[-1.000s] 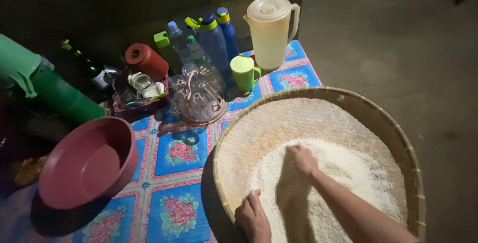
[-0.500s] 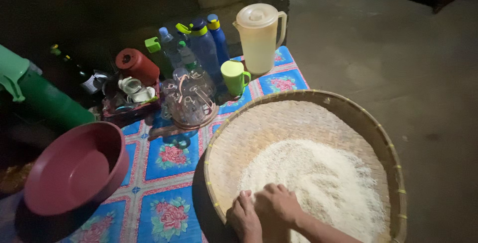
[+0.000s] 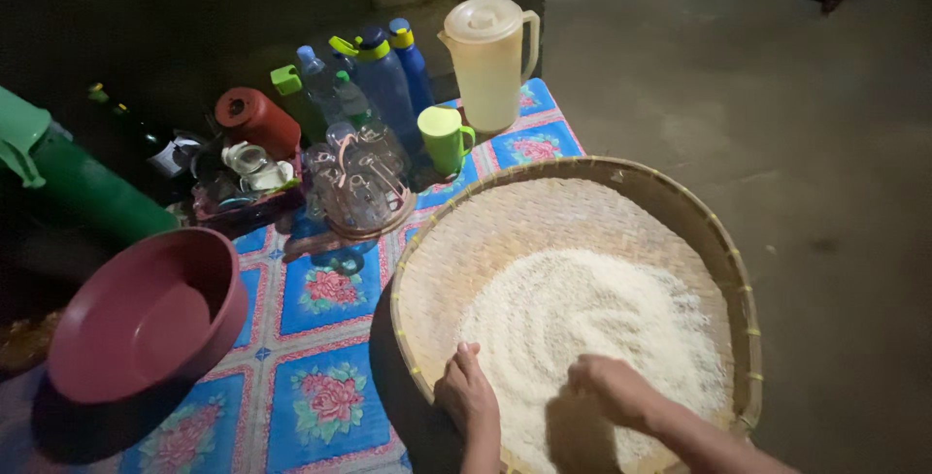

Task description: The person sorts white rice in a large woven basket by hand, picking out small debris and moving the grains around. The task is performed continuously throughout the clip.

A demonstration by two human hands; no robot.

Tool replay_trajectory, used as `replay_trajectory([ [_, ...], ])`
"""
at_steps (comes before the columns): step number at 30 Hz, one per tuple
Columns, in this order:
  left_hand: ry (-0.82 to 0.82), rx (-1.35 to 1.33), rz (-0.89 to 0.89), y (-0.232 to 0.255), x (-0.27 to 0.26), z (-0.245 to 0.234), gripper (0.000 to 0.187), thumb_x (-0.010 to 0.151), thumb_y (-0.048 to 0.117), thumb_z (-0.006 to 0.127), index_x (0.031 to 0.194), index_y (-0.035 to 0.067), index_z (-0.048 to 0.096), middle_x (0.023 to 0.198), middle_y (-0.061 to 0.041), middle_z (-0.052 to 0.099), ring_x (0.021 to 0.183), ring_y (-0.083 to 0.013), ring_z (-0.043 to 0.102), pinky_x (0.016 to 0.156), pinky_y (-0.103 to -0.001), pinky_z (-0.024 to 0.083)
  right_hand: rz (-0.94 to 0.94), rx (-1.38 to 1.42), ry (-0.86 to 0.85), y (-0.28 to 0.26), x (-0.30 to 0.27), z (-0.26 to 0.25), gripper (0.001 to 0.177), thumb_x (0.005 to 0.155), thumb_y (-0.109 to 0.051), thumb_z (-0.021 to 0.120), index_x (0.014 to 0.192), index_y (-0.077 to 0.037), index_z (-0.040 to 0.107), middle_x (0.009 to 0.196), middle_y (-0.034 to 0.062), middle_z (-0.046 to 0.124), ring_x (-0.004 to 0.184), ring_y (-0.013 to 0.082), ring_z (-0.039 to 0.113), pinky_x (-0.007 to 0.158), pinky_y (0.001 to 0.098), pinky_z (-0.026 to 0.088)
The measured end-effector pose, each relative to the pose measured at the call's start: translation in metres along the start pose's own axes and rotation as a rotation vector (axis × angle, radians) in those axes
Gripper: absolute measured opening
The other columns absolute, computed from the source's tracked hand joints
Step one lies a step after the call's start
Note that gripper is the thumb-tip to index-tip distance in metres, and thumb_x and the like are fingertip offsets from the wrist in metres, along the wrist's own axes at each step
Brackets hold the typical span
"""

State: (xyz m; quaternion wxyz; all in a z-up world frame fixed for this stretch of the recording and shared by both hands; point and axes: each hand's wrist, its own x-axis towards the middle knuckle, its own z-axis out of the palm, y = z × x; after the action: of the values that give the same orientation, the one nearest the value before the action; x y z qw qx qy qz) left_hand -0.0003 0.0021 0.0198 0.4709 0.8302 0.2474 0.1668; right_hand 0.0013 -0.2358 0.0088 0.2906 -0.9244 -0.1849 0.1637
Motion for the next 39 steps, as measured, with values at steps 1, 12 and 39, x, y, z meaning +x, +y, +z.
replay_trajectory([
  [1, 0.000, -0.009, 0.003, -0.001, 0.000, 0.000, 0.053, 0.102, 0.040, 0.042, 0.095, 0.004, 0.081, 0.099, -0.017, 0.080, 0.093, -0.0343, 0.075, 0.085, -0.042, 0.056, -0.033, 0.005, 0.038, 0.007, -0.004, -0.005, 0.022, 0.079, 0.002, 0.061, 0.088, -0.012, 0.075, 0.094, 0.0087, 0.076, 0.087, 0.0223, 0.073, 0.078, 0.0352, 0.061],
  [12, -0.030, 0.083, -0.038, 0.001, 0.000, 0.002, 0.056, 0.103, 0.043, 0.038, 0.097, 0.009, 0.083, 0.102, -0.014, 0.080, 0.094, -0.0339, 0.075, 0.086, -0.042, 0.056, 0.313, 0.142, 0.042, -0.032, -0.041, -0.066, 0.032, 0.094, 0.003, 0.042, 0.102, -0.009, 0.070, 0.105, 0.0100, 0.075, 0.094, 0.0234, 0.075, 0.081, 0.0357, 0.067],
  [39, -0.037, 0.114, 0.001, -0.007, 0.000, 0.006, 0.057, 0.104, 0.044, 0.037, 0.095, 0.013, 0.083, 0.101, -0.010, 0.080, 0.093, -0.0331, 0.074, 0.083, -0.043, 0.056, 0.599, -0.356, -0.162, 0.033, -0.078, -0.024, 0.022, 0.094, -0.011, 0.055, 0.105, -0.005, 0.073, 0.105, 0.0185, 0.074, 0.096, 0.0297, 0.072, 0.087, 0.0414, 0.060],
])
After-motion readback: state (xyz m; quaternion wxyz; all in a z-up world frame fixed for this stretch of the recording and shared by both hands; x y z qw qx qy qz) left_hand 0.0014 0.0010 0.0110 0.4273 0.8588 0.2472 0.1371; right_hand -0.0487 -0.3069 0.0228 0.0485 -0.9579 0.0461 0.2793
